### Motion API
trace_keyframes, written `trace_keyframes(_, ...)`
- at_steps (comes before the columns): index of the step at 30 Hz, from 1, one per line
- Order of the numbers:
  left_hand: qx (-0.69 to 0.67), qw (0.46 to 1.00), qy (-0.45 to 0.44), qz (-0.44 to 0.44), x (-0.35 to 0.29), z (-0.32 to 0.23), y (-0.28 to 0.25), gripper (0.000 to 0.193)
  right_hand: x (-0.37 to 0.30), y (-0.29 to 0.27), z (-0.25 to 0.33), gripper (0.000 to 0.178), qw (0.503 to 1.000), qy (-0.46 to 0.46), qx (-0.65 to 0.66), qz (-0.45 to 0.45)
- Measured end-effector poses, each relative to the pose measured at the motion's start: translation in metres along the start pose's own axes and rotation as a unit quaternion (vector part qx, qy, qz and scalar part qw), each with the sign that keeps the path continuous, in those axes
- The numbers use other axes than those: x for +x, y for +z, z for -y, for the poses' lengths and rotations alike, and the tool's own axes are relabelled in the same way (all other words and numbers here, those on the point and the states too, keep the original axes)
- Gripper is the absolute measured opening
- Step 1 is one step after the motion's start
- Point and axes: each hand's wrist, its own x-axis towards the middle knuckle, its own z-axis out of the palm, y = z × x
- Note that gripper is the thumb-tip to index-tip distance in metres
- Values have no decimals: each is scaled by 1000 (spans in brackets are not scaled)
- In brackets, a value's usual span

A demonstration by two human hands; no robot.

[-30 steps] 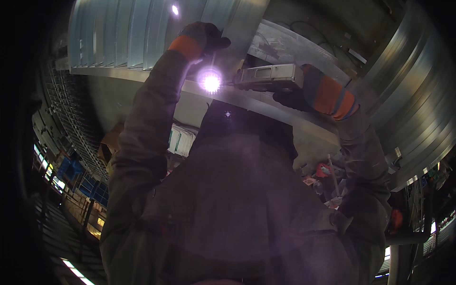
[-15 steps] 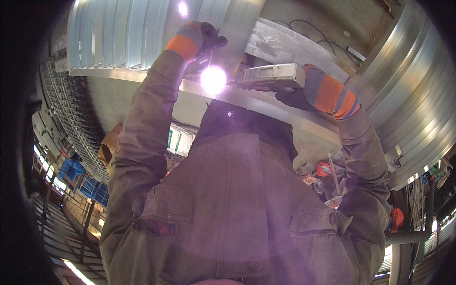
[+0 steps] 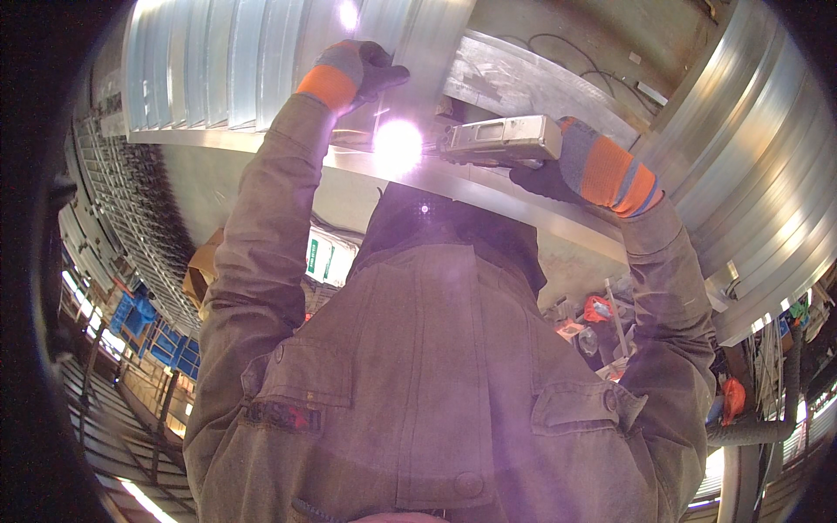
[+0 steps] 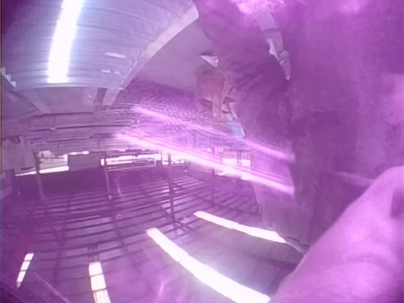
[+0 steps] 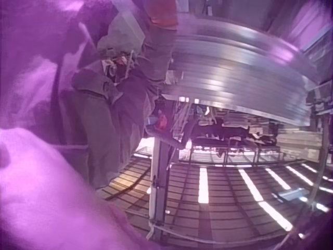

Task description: The person welds aluminum frame sections using a handheld welding gun, then grinds weld seams with an angle grinder. They repeatedly position, tack, and weld crossbars on a rectangular frame, then smooth the joints. The frame remains on a workbench throughout.

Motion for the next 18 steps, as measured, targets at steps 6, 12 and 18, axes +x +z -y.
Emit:
trace_keyframes(6,-17,999,-36,6,4,-2,4,49,-3,0,-1,46,1000,-1,4,-5)
trace_keyframes(12,-35,999,-28,22,13,5,7,54,-6,0,-3,47,1000,-2,5,-11)
trace_keyframes(18,-56,998,8,-14,9,13,9,52,-7,2,-5,48,1000,-3,6,-18)
